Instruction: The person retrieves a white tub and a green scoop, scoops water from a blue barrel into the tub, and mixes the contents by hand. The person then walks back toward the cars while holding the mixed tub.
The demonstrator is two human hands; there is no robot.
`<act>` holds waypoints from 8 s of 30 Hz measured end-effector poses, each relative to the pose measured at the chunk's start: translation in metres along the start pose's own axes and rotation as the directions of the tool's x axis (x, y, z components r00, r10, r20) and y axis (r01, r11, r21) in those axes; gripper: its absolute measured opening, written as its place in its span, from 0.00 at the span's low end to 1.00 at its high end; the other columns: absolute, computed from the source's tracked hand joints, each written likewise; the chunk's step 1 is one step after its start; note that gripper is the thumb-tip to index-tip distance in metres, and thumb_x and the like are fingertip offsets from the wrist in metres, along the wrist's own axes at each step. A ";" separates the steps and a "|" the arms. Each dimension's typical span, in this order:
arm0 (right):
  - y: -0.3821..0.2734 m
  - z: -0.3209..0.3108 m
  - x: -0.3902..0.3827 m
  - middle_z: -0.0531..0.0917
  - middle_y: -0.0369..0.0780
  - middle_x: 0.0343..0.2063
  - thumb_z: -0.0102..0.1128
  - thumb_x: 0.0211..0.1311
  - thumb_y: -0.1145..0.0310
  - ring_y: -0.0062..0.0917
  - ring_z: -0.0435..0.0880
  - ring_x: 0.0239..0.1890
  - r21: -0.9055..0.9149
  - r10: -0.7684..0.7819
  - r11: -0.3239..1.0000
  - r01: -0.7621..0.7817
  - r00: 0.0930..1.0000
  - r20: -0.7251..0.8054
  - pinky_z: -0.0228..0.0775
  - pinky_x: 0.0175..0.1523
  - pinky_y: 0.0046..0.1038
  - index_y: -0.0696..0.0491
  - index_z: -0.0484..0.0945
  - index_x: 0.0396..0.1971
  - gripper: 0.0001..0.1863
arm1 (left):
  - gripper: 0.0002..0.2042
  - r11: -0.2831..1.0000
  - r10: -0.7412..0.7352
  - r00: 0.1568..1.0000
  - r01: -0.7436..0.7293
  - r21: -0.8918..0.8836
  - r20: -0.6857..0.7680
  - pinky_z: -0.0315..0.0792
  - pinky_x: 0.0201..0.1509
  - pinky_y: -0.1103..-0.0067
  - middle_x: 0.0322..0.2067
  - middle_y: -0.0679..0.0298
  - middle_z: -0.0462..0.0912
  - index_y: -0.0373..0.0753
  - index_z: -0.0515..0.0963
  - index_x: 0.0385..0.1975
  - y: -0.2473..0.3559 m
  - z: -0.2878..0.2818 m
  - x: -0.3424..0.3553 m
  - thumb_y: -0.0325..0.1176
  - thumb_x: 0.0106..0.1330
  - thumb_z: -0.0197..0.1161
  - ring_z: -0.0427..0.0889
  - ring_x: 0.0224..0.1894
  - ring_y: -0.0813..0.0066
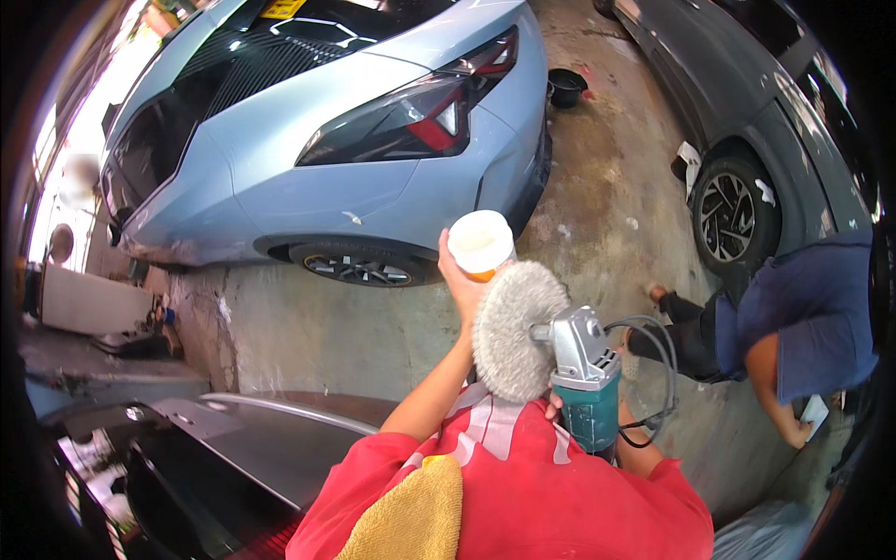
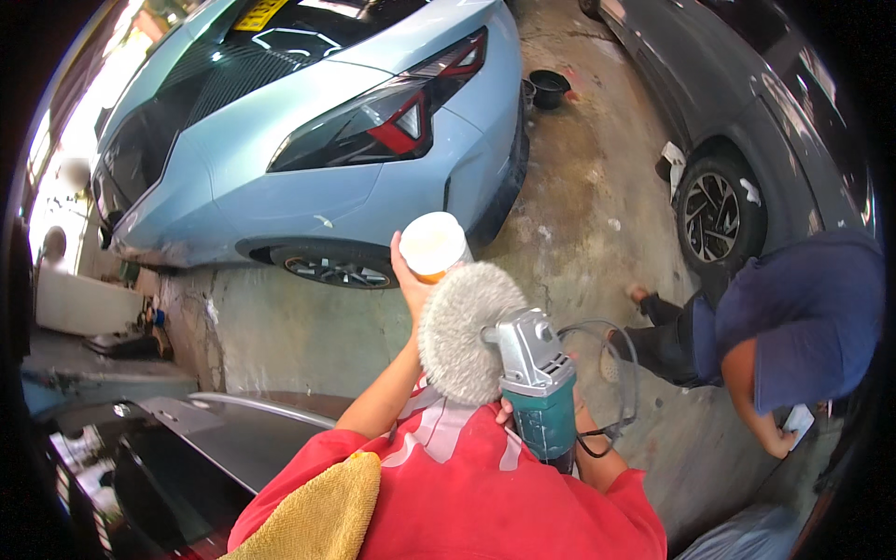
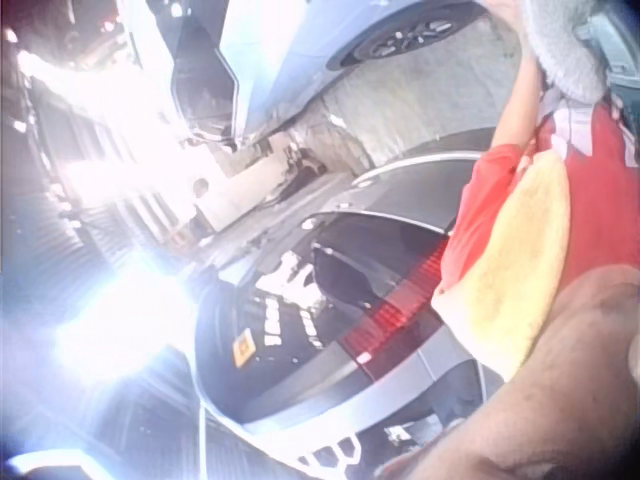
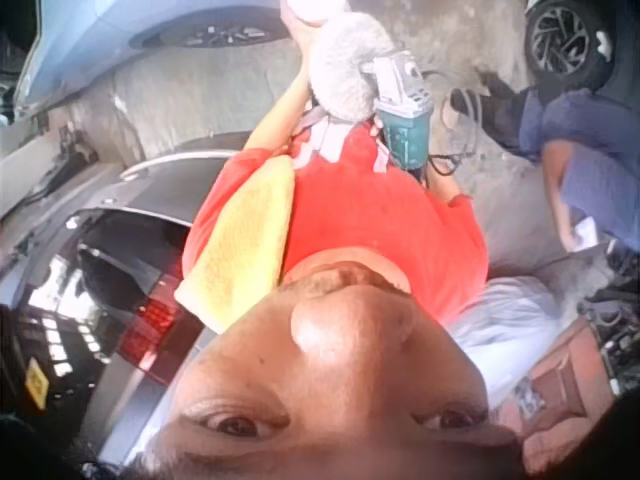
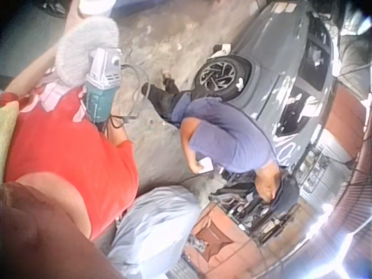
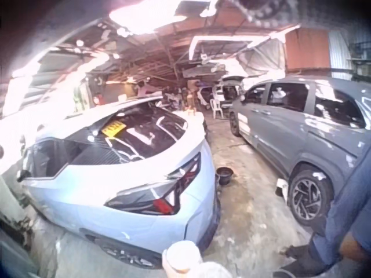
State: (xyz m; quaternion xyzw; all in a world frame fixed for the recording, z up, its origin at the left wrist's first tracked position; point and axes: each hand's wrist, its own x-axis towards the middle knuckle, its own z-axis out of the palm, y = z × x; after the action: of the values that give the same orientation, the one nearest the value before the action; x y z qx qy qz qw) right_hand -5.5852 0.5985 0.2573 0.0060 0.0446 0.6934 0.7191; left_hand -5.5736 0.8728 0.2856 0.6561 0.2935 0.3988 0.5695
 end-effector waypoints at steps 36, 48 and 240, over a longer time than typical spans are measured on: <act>-0.507 -0.515 0.087 0.77 0.42 0.50 0.77 0.36 0.50 0.37 0.78 0.54 -0.037 -0.589 -0.300 -0.953 0.216 -0.779 0.73 0.57 0.36 0.49 0.76 0.51 0.38 | 0.51 0.695 -0.673 0.664 0.417 0.585 0.326 0.69 0.62 0.68 0.54 0.48 0.73 0.30 0.57 0.63 -0.244 0.202 -0.007 0.39 0.40 0.83 0.76 0.57 0.59; -0.507 -0.730 0.246 0.75 0.39 0.49 0.64 0.49 0.64 0.34 0.75 0.53 -0.212 -0.569 -0.604 -0.768 0.602 -0.560 0.64 0.58 0.38 0.41 0.66 0.65 0.38 | 0.49 0.803 -0.568 0.763 0.432 0.410 0.308 0.68 0.62 0.61 0.57 0.41 0.66 0.40 0.58 0.60 -0.385 0.191 -0.039 0.32 0.36 0.84 0.74 0.56 0.49; -4.476 0.210 2.360 0.83 0.40 0.43 0.58 0.55 0.71 0.27 0.82 0.43 -0.488 -0.255 -0.772 -0.406 0.903 -0.347 0.76 0.44 0.33 0.51 0.78 0.49 0.18 | 0.54 0.268 -0.561 0.126 0.963 -0.036 -0.818 0.65 0.65 0.58 0.59 0.40 0.65 0.34 0.54 0.66 -0.921 2.493 3.450 0.45 0.38 0.78 0.65 0.62 0.40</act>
State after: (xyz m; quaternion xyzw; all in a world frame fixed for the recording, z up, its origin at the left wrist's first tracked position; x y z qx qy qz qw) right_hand -1.0272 2.7934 0.0195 -0.7858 -0.5068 0.3361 0.1128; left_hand -1.6137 2.6540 -0.0483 0.3022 0.8831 0.1396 0.3307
